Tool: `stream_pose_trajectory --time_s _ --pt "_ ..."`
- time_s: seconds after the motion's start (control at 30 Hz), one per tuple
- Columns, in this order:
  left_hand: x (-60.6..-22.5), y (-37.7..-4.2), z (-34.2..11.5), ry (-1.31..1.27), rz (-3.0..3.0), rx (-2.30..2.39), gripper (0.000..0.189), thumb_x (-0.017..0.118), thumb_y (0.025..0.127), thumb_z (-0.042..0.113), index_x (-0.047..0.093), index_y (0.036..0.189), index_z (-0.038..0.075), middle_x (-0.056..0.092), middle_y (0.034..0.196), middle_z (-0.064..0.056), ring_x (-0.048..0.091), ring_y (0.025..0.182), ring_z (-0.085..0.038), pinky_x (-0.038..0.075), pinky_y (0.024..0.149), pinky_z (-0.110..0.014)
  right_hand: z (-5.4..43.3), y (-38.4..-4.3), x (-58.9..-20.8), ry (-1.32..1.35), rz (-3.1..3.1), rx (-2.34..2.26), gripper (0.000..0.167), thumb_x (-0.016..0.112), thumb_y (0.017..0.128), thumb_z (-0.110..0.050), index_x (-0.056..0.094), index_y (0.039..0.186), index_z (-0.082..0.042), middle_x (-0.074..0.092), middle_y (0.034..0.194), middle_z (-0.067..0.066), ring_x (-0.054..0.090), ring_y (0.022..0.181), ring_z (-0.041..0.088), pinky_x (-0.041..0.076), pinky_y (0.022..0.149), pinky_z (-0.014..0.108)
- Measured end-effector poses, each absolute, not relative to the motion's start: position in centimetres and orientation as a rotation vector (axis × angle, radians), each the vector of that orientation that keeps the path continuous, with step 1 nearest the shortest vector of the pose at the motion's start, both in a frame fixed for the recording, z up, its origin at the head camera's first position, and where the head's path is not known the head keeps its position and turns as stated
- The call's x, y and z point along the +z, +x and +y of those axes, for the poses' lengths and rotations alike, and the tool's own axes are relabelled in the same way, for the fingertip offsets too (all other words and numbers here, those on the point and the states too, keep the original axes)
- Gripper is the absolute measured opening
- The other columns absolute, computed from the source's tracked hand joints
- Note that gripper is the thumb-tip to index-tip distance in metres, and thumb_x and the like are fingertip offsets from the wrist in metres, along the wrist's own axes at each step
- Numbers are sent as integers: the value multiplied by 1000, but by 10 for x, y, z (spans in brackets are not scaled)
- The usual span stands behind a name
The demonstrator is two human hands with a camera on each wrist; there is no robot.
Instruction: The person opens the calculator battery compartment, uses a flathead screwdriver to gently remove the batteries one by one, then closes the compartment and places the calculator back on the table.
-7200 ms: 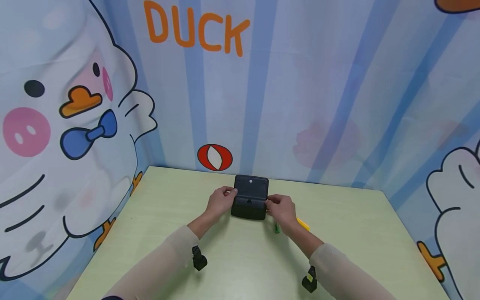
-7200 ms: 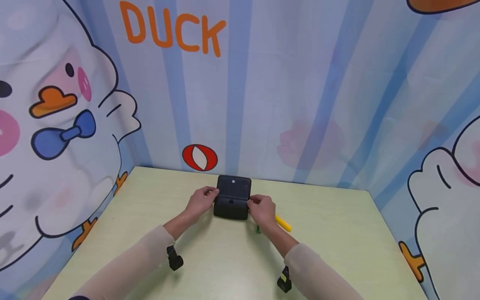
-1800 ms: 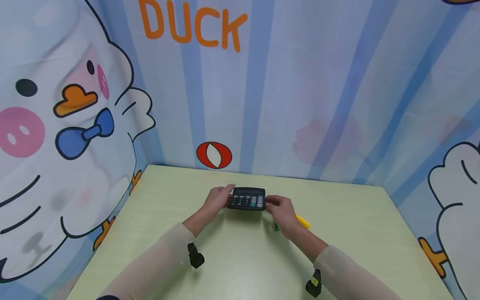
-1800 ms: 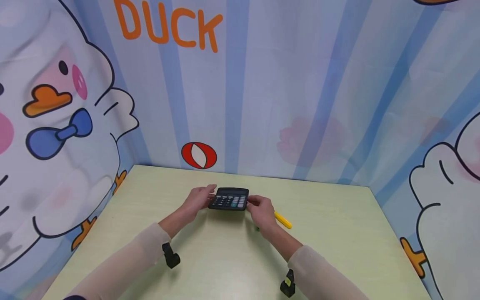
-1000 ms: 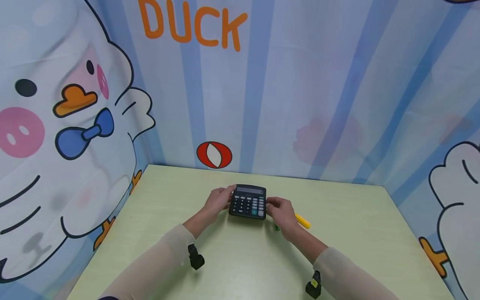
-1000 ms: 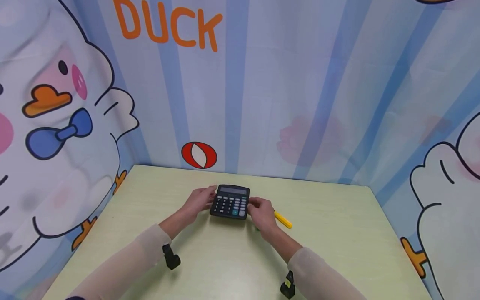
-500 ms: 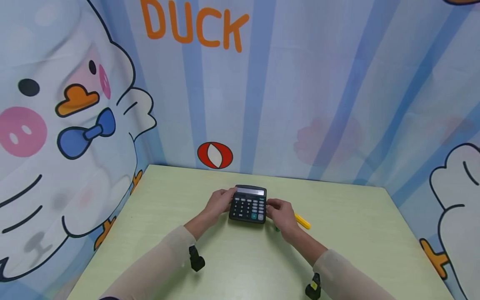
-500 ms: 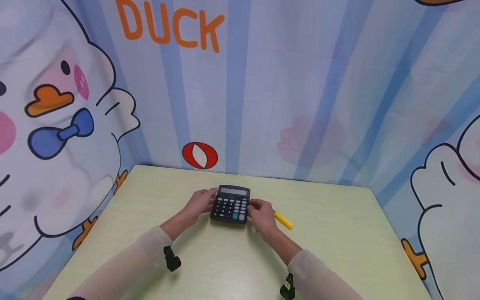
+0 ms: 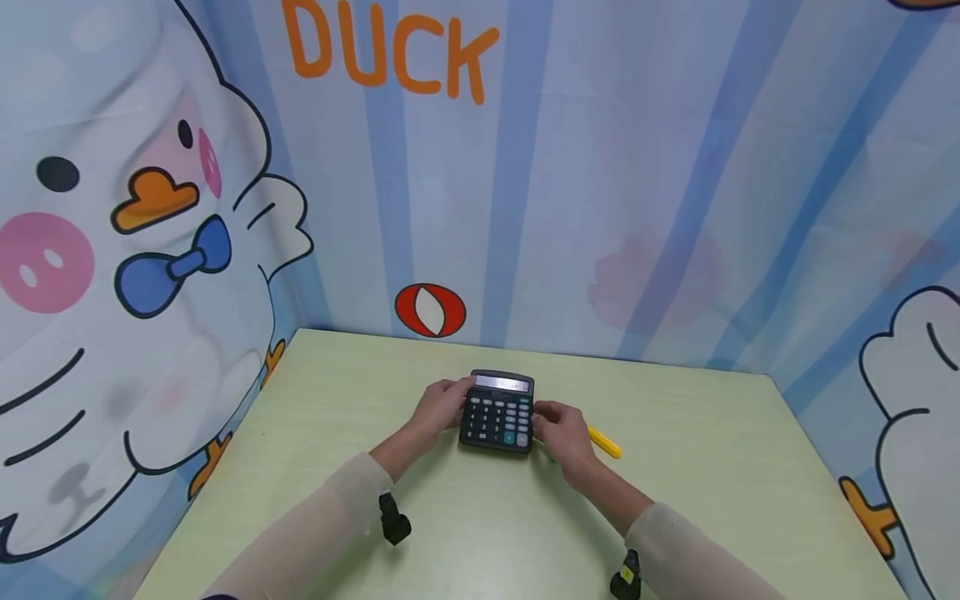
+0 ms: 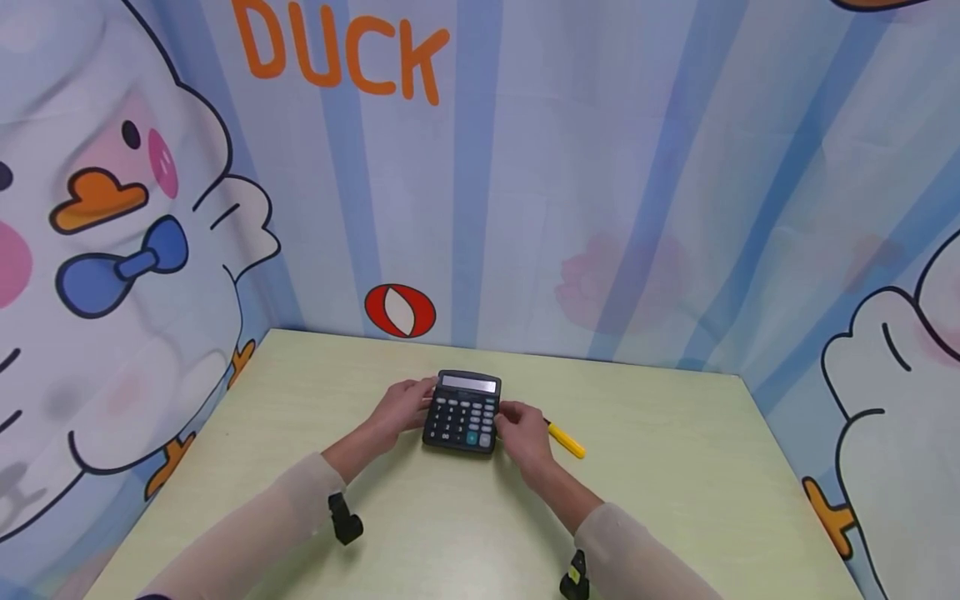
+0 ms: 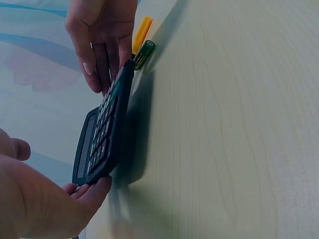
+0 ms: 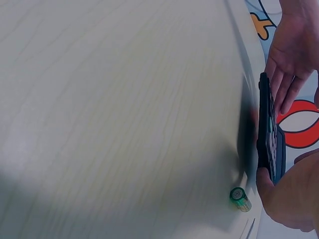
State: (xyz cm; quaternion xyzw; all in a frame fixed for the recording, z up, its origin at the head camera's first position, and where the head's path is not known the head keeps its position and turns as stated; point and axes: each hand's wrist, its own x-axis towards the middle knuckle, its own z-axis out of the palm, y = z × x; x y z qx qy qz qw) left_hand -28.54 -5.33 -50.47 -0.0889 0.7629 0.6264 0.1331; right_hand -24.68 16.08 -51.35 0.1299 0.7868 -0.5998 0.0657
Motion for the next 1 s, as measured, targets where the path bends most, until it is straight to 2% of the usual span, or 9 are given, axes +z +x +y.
stream_pose_trajectory --time_s 0.5,1.0 --pt "-506 -285 -52 -301 2215 1797 65 55 108 48 52 149 -3 63 138 -18 60 125 -31 55 105 -46 157 -244 -516 366 2451 -1722 41 57 108 -11 59 148 0 61 145 18 59 127 32 52 109 47" --pt "-510 -285 -50 -329 2233 1775 63 55 108 46 54 148 -3 64 136 -15 60 118 -28 55 102 -45 154 -245 -518 362 2467 -1700 42 58 107 -12 59 147 0 63 139 16 60 122 30 54 106 45"
